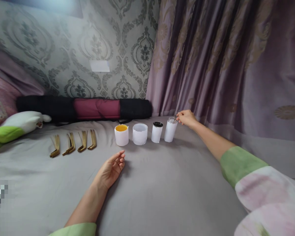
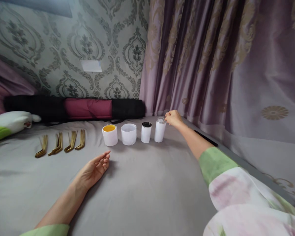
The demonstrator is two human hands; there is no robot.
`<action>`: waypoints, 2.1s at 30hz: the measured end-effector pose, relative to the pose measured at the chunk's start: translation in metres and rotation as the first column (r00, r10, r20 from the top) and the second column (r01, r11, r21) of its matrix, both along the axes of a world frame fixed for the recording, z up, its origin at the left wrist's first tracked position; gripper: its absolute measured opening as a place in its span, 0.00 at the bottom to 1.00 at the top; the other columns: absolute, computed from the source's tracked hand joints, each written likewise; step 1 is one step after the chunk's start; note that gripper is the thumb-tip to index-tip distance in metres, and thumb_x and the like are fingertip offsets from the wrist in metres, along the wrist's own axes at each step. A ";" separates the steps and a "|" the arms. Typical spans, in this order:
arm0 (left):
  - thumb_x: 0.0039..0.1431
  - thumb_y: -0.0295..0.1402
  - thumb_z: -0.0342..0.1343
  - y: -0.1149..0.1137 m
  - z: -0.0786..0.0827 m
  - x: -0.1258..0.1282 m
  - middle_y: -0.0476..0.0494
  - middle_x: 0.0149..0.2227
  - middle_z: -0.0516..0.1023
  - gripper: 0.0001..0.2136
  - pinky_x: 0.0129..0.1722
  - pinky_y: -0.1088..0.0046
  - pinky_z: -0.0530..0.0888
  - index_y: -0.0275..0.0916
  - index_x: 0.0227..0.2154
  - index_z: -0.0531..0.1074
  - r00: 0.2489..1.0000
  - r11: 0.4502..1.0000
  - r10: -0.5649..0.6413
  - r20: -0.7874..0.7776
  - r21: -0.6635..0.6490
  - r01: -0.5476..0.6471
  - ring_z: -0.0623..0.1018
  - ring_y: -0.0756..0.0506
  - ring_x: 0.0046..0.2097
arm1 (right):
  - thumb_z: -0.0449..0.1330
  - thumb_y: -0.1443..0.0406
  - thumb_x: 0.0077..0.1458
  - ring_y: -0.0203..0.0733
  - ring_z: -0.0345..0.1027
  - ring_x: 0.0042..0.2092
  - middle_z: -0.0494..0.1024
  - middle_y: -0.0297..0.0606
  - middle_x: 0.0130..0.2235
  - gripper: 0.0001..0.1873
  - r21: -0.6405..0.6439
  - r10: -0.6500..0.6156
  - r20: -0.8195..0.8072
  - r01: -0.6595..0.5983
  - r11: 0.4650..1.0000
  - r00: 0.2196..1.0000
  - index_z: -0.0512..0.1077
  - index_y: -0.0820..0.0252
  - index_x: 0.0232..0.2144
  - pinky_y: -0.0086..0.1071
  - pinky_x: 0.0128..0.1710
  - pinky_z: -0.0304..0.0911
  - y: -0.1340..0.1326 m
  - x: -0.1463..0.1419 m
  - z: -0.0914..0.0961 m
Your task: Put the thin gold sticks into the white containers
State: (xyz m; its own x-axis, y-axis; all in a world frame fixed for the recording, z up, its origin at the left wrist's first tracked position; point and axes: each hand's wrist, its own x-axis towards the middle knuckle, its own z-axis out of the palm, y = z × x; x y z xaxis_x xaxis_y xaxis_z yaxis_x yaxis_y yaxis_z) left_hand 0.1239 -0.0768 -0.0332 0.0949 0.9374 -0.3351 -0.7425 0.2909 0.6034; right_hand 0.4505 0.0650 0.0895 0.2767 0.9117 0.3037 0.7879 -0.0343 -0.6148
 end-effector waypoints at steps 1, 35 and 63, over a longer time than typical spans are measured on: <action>0.51 0.21 0.50 0.000 0.000 0.000 0.45 0.27 0.68 0.08 0.18 0.83 0.67 0.30 0.35 0.68 1.000 1.000 -0.001 0.002 -0.002 0.001 0.67 0.56 0.23 | 0.52 0.64 0.52 0.27 0.64 0.19 0.76 0.38 0.27 0.11 -0.001 -0.003 0.004 0.003 1.000 1.000 0.72 0.64 0.30 0.19 0.15 0.57 0.000 0.000 0.000; 0.51 0.21 0.50 0.002 -0.003 -0.001 0.44 0.27 0.68 0.08 0.19 0.82 0.67 0.30 0.36 0.68 1.000 1.000 -0.008 -0.001 0.008 0.008 0.67 0.56 0.24 | 0.56 0.67 0.47 0.25 0.55 0.14 0.76 0.42 0.24 0.08 -0.090 -0.051 -0.182 0.035 0.995 0.982 0.72 0.68 0.24 0.20 0.11 0.53 0.012 -0.003 0.006; 0.51 0.21 0.50 0.001 -0.001 0.000 0.44 0.27 0.68 0.08 0.18 0.82 0.67 0.30 0.35 0.68 1.000 1.000 -0.005 0.008 0.004 0.005 0.67 0.56 0.23 | 0.55 0.62 0.45 0.30 0.57 0.16 0.67 0.34 0.14 0.12 -0.059 -0.131 0.097 0.137 0.989 0.987 0.73 0.65 0.21 0.23 0.17 0.53 0.006 -0.001 0.007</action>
